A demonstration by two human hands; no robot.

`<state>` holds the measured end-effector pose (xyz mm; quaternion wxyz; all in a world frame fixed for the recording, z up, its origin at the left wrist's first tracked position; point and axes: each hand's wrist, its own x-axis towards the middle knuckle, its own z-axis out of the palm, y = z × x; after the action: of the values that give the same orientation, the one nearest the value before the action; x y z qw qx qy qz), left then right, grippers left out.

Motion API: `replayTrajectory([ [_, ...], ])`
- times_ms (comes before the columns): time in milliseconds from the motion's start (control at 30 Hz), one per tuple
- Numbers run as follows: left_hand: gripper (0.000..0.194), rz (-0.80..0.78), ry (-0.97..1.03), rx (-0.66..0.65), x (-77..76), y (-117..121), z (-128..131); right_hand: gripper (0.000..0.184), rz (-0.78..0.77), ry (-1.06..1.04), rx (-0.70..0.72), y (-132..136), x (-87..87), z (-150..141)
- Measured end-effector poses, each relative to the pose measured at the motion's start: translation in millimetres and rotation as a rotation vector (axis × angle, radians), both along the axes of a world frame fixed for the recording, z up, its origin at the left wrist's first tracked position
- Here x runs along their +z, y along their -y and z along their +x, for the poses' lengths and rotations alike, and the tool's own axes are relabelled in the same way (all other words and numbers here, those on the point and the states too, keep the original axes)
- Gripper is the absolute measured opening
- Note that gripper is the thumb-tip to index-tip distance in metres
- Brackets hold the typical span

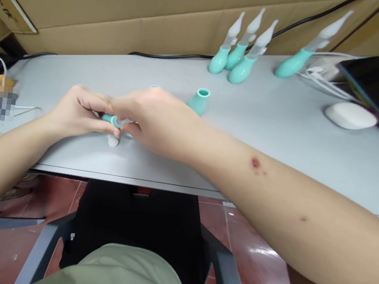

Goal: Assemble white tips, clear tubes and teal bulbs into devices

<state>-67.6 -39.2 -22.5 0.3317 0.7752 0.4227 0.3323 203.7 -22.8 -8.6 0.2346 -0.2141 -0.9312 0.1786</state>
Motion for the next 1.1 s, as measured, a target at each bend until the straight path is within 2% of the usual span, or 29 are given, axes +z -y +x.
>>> replayTrajectory([
  [133,0.026,0.035,-0.006,-0.036,-0.7,-2,-1,0.033,0.019,0.005,-0.044,1,-6.5,1],
  [300,0.028,0.112,0.027,-0.044,-10.1,-10,-5,0.012,0.076,-0.120,-0.046,-5,-16.1,3],
  [433,0.044,0.170,0.161,-0.083,-17.7,-16,-7,0.025,0.114,-0.256,-0.134,-6,-20.8,4],
  [567,0.039,0.192,0.188,-0.137,-23.1,-21,-11,0.031,0.005,-0.295,-0.263,-7,-23.2,4],
  [700,0.037,0.161,0.267,-0.175,-27.0,-26,-17,0.013,0.005,-0.273,-0.204,-9,-21.6,3],
  [800,0.033,0.122,0.257,-0.233,-27.3,-28,-18,0.008,0.011,-0.284,-0.179,-9,-19.1,3],
  [933,0.031,0.109,0.199,-0.301,-25.3,-27,-18,0.014,0.031,-0.225,-0.190,-9,-15.2,3],
  [1100,0.040,0.092,0.151,-0.323,-25.0,-25,-20,0.018,0.052,-0.178,-0.193,-9,-12.1,4],
])
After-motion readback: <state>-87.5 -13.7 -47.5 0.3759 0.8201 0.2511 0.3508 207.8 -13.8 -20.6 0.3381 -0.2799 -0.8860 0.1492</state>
